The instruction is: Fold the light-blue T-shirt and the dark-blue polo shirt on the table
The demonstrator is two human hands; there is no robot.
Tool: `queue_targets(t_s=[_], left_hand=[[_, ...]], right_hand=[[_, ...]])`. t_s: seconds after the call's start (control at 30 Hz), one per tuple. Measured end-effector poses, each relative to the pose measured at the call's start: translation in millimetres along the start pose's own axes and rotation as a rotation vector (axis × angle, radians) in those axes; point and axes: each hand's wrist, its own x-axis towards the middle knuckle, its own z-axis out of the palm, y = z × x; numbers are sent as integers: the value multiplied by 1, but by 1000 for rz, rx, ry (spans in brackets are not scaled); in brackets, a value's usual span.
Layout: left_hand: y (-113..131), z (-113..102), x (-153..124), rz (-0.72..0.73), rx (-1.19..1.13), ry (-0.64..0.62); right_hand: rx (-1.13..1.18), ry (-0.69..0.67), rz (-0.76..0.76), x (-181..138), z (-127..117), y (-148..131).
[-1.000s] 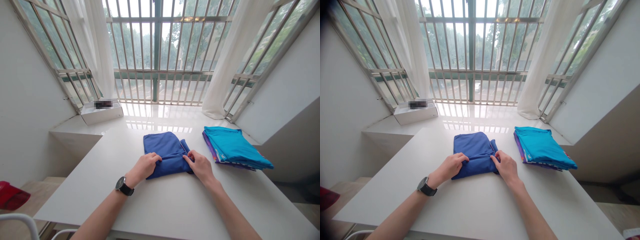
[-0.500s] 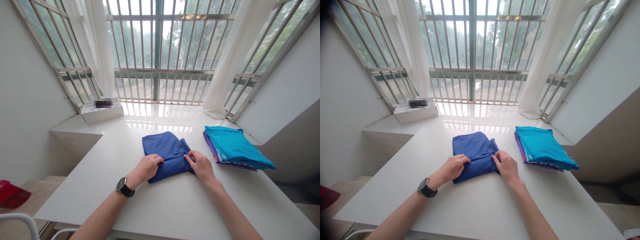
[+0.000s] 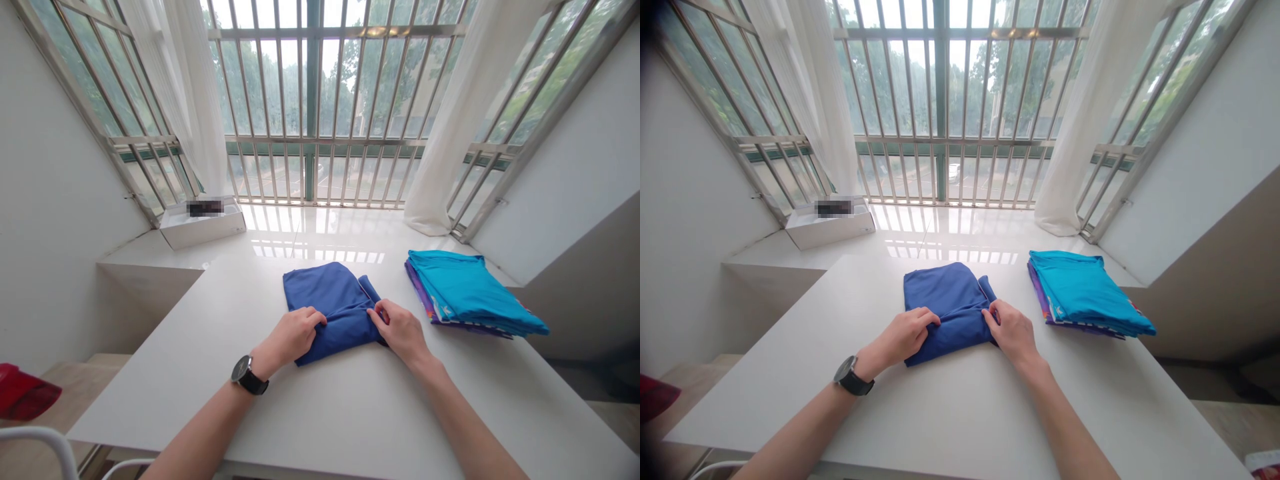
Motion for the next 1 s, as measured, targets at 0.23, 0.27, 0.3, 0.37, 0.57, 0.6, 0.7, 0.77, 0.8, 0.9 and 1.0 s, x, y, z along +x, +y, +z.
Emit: queue_targets(t_s=[0.23, 0.27, 0.3, 0.37, 0.57, 0.6, 0.7, 0.77, 0.8, 0.9, 1.0], left_hand=[[1, -1, 0, 5, 16, -2], [1, -1, 0, 6, 16, -2], [1, -1, 0, 7, 16, -3], [1, -1, 0, 6, 16, -5], [2, -2, 1, 4, 22, -11], [2, -2, 1, 3, 23, -13], [3, -3, 0, -1, 27, -19], [3, -3, 0, 0, 28, -23], [3, -3, 0, -1, 28, -26], [4, -4, 0, -3, 27, -32], [5, -4, 0, -5, 30, -37]], right_hand=[[-5, -33, -5, 0, 0, -1], [-4, -42, -6, 0, 0, -1], [-3, -50, -7, 0, -1, -1], [-1, -64, -10, 0, -2, -2], [-7, -73, -23, 0, -3, -2], [-7, -74, -24, 0, -3, -2], [-3, -78, -26, 0, -3, -2], [-3, -80, -27, 0, -3, -2], [-3, -81, -28, 0, -3, -2], [-7, -88, -24, 0, -4, -2], [-10, -102, -16, 0, -4, -2]])
